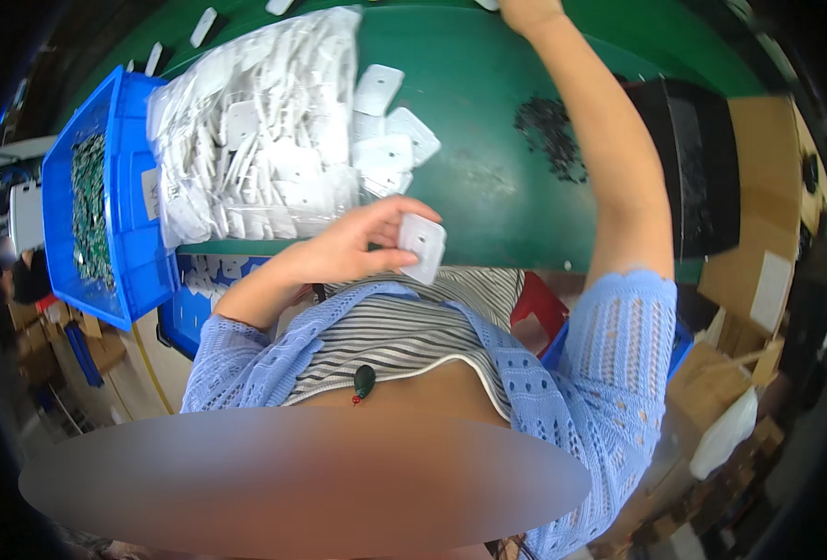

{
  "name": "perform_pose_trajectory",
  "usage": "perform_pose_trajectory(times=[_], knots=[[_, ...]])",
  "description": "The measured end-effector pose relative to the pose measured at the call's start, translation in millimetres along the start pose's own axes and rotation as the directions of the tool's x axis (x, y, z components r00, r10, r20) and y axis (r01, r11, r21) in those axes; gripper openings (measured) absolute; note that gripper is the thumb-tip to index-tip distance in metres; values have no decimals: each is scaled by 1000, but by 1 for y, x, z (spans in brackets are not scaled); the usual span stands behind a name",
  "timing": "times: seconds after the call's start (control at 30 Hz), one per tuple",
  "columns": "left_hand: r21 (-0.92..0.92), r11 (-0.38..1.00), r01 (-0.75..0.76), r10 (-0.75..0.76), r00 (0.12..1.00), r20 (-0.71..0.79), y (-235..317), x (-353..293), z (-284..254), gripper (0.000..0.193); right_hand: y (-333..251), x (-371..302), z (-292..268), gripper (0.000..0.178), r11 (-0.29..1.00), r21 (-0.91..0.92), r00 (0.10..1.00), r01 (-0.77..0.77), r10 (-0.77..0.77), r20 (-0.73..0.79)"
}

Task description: The person assembles plastic cases for electronic components by snapping plastic case pieces together by hand.

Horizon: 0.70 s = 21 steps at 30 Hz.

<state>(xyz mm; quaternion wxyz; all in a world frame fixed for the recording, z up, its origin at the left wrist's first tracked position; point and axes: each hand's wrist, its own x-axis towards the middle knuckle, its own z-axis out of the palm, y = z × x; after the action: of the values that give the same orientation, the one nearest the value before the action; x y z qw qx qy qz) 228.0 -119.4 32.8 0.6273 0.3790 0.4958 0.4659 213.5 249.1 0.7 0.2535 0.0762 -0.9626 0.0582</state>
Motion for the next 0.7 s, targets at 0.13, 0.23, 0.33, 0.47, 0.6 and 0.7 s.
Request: perform_pose_trajectory(times=[0.13, 0.23, 0.33, 0.47, 0.6, 0.7], knots=[[-127, 992, 18, -8, 997, 77, -2, 0, 4, 44, 3, 14, 8, 38, 764, -614, 958, 200, -20, 287], [-78, 997, 7, 1, 995, 104, 4, 4, 7, 44, 5, 20, -2, 51, 826, -552, 839, 116, 217, 500], [-12, 1000, -13, 15, 984, 177, 4, 13, 1, 44, 25, 18, -7, 51, 781, -611, 863, 129, 215, 457], [-140, 990, -23, 32, 998, 61, 5, 7, 25, 45, 2, 35, -21, 30, 782, -611, 794, 122, 293, 533], [-202, 978, 56, -55, 998, 11, 11, 9, 25, 44, 17, 23, -33, 29, 786, -609, 818, 107, 278, 503], [-227, 973, -35, 8, 993, -120, 7, 18, 23, 50, -3, 26, -47, 54, 772, -634, 862, 47, 289, 416]])
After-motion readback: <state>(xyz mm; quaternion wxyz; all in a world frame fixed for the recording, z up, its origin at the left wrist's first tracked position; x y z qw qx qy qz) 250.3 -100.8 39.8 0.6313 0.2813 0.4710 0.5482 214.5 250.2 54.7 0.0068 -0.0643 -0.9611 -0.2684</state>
